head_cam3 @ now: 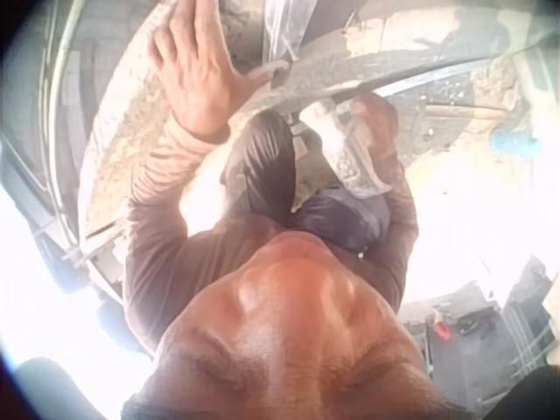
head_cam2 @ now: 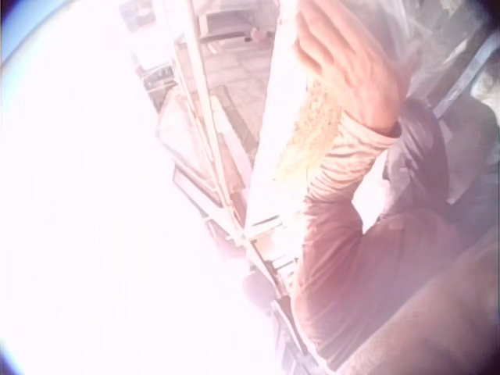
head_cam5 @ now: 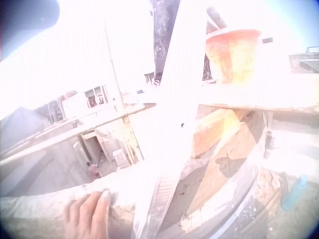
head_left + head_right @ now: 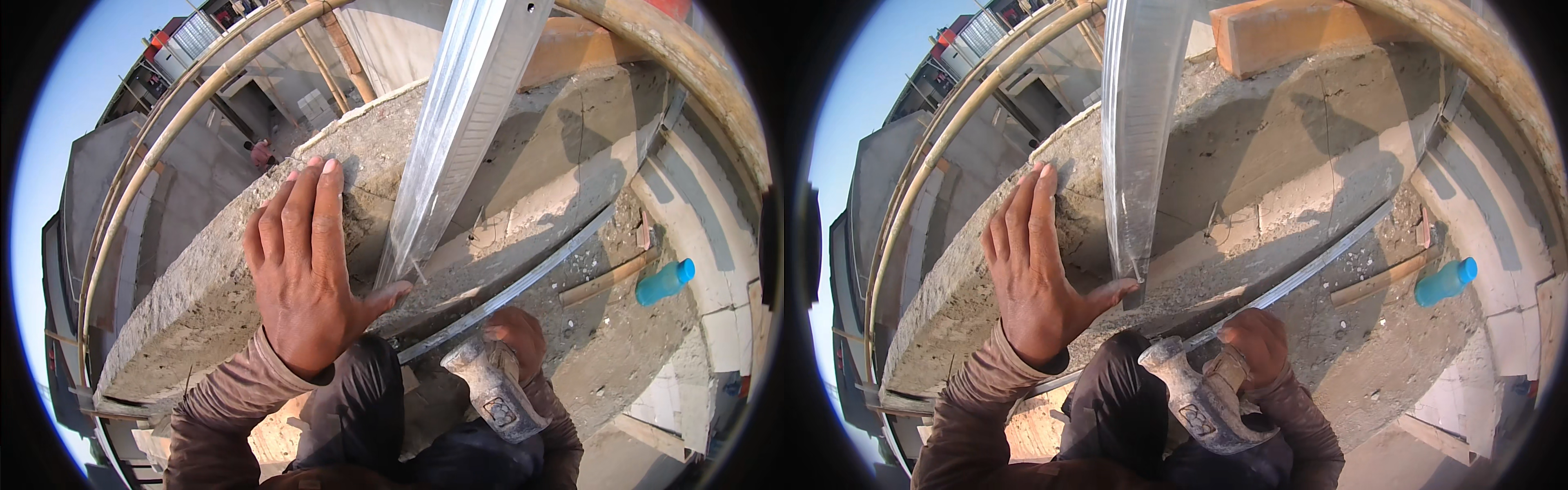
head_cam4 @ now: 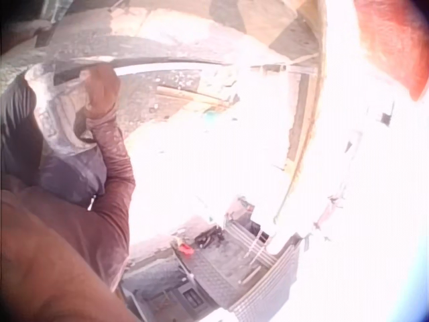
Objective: The person aligns a metal frame channel against a concrete beam and uses a hammer to drive a nail through the metal into the concrete, securing the frame in place while a co-worker assists from above.
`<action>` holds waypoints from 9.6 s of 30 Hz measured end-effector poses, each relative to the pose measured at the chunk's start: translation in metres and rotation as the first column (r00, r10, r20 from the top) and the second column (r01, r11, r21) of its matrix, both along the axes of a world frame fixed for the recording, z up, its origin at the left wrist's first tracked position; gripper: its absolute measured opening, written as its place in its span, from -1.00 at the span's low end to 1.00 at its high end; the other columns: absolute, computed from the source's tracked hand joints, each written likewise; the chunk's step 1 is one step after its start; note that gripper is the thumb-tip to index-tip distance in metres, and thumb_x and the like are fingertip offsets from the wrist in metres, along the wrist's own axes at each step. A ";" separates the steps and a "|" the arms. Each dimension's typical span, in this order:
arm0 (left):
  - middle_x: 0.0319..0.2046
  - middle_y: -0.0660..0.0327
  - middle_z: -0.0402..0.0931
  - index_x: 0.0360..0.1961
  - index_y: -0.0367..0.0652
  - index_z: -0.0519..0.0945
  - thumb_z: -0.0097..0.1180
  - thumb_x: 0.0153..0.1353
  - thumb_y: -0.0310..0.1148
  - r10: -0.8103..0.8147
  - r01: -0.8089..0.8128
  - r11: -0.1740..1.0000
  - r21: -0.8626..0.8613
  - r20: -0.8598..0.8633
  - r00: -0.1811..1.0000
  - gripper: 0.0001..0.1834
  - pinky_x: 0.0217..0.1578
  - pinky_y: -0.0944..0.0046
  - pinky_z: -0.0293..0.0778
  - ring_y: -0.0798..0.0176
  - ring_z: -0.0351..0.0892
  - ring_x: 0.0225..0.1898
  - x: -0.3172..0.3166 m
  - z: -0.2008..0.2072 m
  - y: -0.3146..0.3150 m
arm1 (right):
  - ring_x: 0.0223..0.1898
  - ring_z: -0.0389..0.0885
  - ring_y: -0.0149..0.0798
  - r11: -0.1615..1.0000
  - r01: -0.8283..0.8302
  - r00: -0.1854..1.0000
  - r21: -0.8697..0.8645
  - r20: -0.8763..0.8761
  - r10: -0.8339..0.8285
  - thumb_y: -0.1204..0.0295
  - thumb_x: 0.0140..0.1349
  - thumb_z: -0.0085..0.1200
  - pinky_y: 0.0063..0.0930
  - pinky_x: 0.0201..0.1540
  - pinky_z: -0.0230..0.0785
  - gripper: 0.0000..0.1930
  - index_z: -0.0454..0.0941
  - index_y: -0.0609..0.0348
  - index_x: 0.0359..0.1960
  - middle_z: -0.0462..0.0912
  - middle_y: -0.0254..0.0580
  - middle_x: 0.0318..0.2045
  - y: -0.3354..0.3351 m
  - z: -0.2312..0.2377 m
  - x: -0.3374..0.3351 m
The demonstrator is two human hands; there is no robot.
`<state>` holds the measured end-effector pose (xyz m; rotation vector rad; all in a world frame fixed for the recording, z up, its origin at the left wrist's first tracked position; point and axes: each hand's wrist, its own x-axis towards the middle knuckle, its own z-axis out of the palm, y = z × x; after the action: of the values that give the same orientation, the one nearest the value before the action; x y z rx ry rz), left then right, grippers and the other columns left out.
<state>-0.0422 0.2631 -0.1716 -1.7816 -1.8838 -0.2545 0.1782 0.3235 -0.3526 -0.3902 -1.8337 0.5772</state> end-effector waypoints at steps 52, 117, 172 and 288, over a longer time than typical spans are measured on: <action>0.30 -0.03 0.24 0.43 -0.21 0.11 0.66 -0.61 -0.07 -0.009 0.008 1.000 0.018 0.038 0.999 0.46 0.28 -0.09 0.09 -0.11 0.24 0.29 0.005 0.002 0.000 | -0.52 0.57 -0.03 0.972 0.145 0.988 -0.184 0.082 -0.132 0.28 0.00 0.36 -0.20 -0.45 0.41 -0.66 0.51 0.20 -0.31 0.56 -0.13 -0.50 0.008 -0.014 -0.011; -0.27 0.03 0.67 -0.09 -0.10 0.70 0.09 0.25 -0.14 0.795 0.226 0.590 -0.775 0.607 0.006 -0.65 -0.02 0.10 0.52 -0.01 0.65 -0.14 0.025 0.169 -0.260 | -0.44 0.69 -0.26 0.067 0.691 0.615 -0.720 0.633 0.470 0.22 0.22 0.26 -0.44 -0.38 0.54 -0.64 0.59 0.31 -0.15 0.69 -0.08 -0.34 -0.049 0.331 0.177; 0.19 0.25 0.47 0.12 -0.04 0.61 -0.11 0.35 -0.38 0.952 0.306 -0.299 -0.904 -0.261 0.157 -0.62 0.34 -0.49 -0.18 0.12 0.36 0.31 0.038 0.158 -0.213 | -0.44 0.67 -0.31 -0.004 0.749 0.489 -0.663 0.548 0.678 0.23 0.30 0.18 -0.45 -0.45 0.44 -0.72 0.57 0.16 -0.10 0.65 -0.23 -0.34 -0.051 0.306 0.135; -0.46 0.37 0.43 0.01 -0.26 0.56 -0.07 0.47 -0.26 0.907 0.836 0.110 -0.537 0.399 0.137 -0.69 -0.37 0.47 0.30 0.51 0.32 -0.45 0.042 0.046 -0.071 | -0.55 0.43 -0.58 -0.224 -0.504 0.636 -0.834 -0.183 -0.750 0.55 0.25 0.15 -0.64 -0.54 0.29 -0.84 0.47 0.26 -0.18 0.56 -0.31 -0.48 -0.233 0.196 -0.037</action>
<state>-0.0002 0.1917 -0.1253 -2.5912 -4.2574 0.0971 0.1407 0.0905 -0.1561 -1.2403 0.1700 1.7285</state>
